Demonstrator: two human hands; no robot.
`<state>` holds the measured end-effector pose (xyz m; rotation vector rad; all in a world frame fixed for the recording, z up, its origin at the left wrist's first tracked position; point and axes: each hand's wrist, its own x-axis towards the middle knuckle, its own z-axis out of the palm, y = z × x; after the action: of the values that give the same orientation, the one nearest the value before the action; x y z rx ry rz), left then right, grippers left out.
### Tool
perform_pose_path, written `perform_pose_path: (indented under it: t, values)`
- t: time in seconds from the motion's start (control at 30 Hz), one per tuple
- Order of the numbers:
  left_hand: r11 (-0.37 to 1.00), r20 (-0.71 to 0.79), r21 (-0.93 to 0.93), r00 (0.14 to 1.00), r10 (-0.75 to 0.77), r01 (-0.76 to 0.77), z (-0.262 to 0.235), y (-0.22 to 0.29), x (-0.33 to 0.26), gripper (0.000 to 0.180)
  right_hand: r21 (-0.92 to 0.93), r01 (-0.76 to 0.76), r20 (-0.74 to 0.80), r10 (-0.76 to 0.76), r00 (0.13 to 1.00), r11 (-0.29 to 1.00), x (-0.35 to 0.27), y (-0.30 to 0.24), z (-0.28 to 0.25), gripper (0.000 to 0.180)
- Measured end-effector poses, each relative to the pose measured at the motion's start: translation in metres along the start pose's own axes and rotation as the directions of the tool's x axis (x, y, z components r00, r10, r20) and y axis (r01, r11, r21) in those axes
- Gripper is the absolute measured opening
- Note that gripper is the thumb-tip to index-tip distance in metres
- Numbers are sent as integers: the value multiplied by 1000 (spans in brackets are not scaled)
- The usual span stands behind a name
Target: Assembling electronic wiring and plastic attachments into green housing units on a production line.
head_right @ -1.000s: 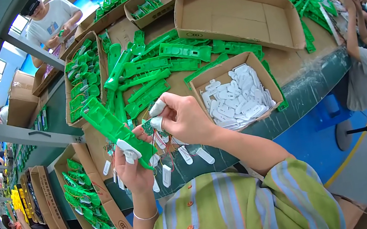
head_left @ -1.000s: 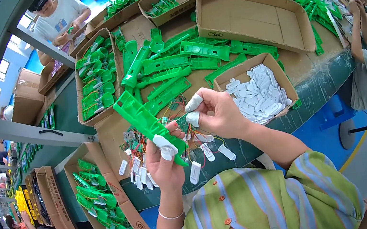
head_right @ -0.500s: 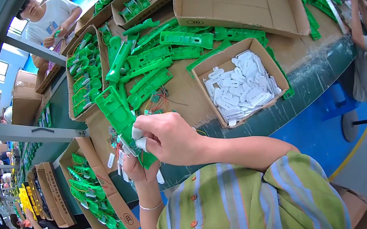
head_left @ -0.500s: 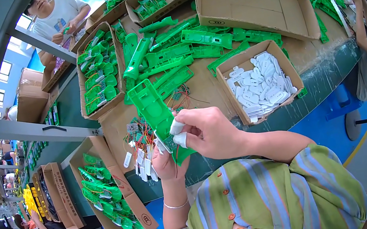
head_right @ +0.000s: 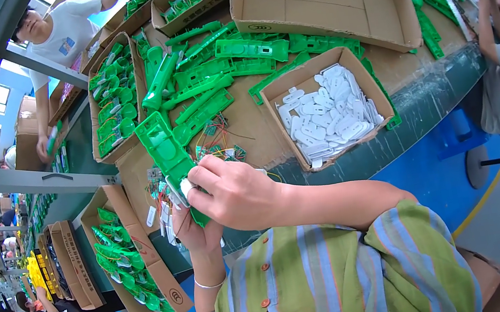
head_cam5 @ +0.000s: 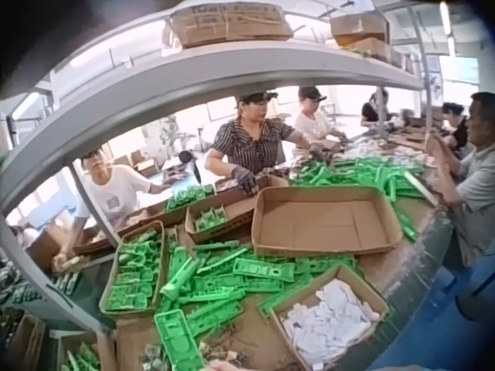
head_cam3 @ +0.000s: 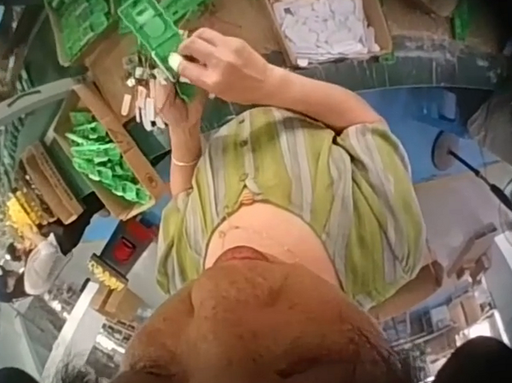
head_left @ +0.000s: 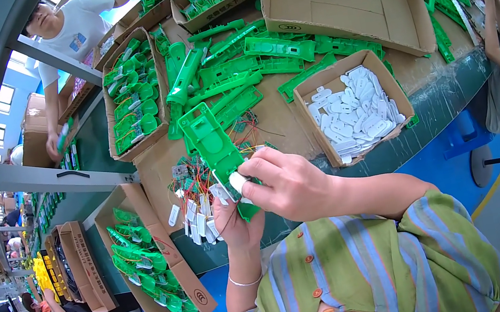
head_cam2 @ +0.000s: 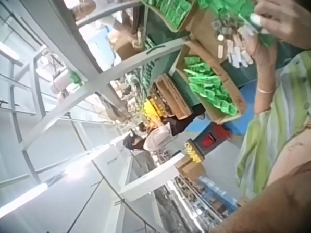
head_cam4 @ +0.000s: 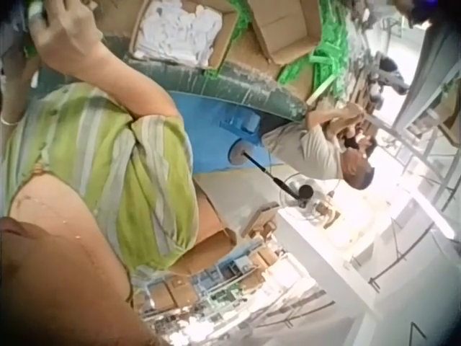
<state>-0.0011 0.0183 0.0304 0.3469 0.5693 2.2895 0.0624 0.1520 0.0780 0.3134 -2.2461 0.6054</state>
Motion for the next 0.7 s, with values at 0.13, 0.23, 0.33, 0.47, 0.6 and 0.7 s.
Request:
perform_pose_path:
  t: [0.13, 0.23, 0.33, 0.47, 0.6, 0.7]
  values:
    - [980, -44, 188, 996, 77, -68, 1, -5, -4, 37, -40, 16, 113, -12, 994, 999, 2, -6, -9, 25]
    - [969, -73, 236, 994, 87, -67, 7, -8, -7, 38, -43, 43, 141, -36, 989, 998, 0, -6, -10, 25]
    - [960, -93, 272, 991, 95, -66, 0, -10, -9, 39, -13, 42, 100, -41, 994, 999, -8, 4, -2, 26]
    - [942, -80, 334, 995, 59, -29, 10, -6, -6, 36, 75, 5, 51, -9, 999, 997, -24, 11, -2, 28]
    - [875, -86, 483, 994, 74, -24, 10, -13, -6, 42, 114, -4, 35, 0, 999, 993, -28, 15, -2, 31]
    - [765, -12, 638, 991, 132, -94, 8, -13, -6, 44, 278, -83, 55, 70, 996, 957, -25, 14, -13, 33]
